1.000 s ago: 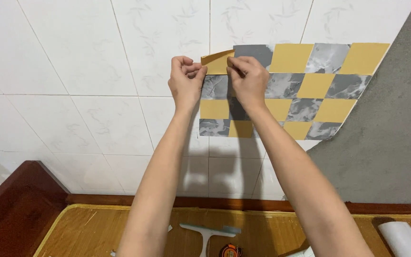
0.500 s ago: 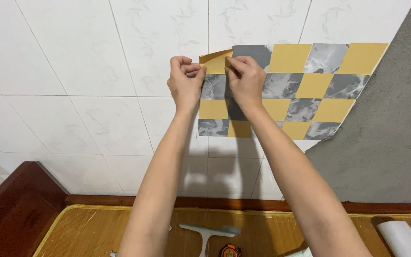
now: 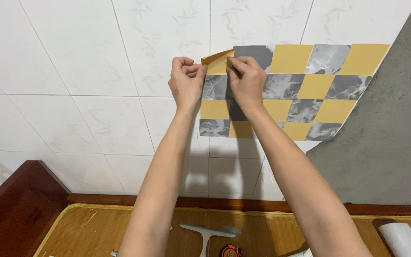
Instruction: Cutting and applying small squares of vinyl wrap to a tiled wall to create a checkered pattern.
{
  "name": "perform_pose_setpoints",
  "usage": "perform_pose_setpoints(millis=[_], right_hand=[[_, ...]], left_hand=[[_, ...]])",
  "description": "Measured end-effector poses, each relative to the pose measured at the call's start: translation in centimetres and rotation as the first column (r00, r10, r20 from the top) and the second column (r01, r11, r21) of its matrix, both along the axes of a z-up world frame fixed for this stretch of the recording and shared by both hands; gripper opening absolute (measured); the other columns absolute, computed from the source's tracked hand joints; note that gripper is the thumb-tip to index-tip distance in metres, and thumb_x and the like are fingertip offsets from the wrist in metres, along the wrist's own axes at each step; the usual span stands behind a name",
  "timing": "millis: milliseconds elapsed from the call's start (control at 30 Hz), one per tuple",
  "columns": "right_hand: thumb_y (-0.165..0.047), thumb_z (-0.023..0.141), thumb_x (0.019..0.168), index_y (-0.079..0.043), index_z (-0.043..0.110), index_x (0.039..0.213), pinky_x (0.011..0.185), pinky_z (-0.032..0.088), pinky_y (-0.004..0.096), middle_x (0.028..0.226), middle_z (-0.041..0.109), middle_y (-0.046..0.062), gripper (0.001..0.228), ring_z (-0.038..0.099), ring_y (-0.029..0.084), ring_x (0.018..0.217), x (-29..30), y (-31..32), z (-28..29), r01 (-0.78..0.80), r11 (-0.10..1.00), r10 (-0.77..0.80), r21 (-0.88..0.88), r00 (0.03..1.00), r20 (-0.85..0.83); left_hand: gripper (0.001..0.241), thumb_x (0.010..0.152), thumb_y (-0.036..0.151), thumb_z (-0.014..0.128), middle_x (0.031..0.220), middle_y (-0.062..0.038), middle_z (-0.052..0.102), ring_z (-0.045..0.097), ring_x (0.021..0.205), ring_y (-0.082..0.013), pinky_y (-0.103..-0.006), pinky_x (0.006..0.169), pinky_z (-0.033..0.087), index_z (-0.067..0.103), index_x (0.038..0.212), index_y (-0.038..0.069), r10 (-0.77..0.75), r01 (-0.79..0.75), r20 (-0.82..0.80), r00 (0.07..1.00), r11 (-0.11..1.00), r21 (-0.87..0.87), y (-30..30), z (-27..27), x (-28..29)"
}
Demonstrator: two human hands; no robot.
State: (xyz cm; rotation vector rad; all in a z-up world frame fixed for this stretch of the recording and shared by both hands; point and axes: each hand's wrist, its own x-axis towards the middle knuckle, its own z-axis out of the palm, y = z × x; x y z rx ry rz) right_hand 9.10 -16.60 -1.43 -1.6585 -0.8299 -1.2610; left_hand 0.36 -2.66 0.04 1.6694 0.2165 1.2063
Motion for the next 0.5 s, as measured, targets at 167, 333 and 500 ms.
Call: perform_pose_setpoints(millis=[167,333,500], right_hand=[[-0.005,0.090,0.080,-0.019,0.083,0.108,0.078,0.061,0.030,0.093,0.075,-0.002,0.033,0.074,0.020,0.088,-0.9,0.0,0.6,0.004,1.000,-0.004,-0.002,1.000,0.010],[-0.006,0.090,0.082,-0.019,0.082,0.110,0.076,0.060,0.029,0.091,0.073,-0.002,0.031,0.073,0.020,0.085,-0.9,0.1,0.4,0.010,1.000,-0.010,-0.014,1.000,0.006],[0.000,0.086,0.085,-0.015,0.081,0.113,0.075,0.061,0.031,0.089,0.066,0.003,0.032,0.072,0.025,0.083,-1.5,0.7,0.4,-0.008,1.000,0.007,0.021,1.000,0.028]], left_hand=[[0.035,0.079,0.032,0.083,0.086,0.006,0.079,0.077,0.082,-0.0081,-0.0292,0.079,0.059,0.059,0.101,0.021,0.047,-0.049,-0.057,0.997,0.998,-0.035,-0.7,0.6,-0.4],[0.036,0.077,0.036,0.083,0.086,0.009,0.079,0.077,0.085,-0.0100,-0.0351,0.081,0.057,0.059,0.102,0.023,0.096,-0.107,-0.145,0.985,0.992,-0.073,-1.5,1.2,-1.0],[0.038,0.077,0.032,0.085,0.084,0.005,0.079,0.079,0.087,-0.0191,-0.0407,0.080,0.056,0.058,0.101,0.019,0.165,-0.167,-0.140,0.976,0.986,-0.006,-1.9,1.7,-1.3]])
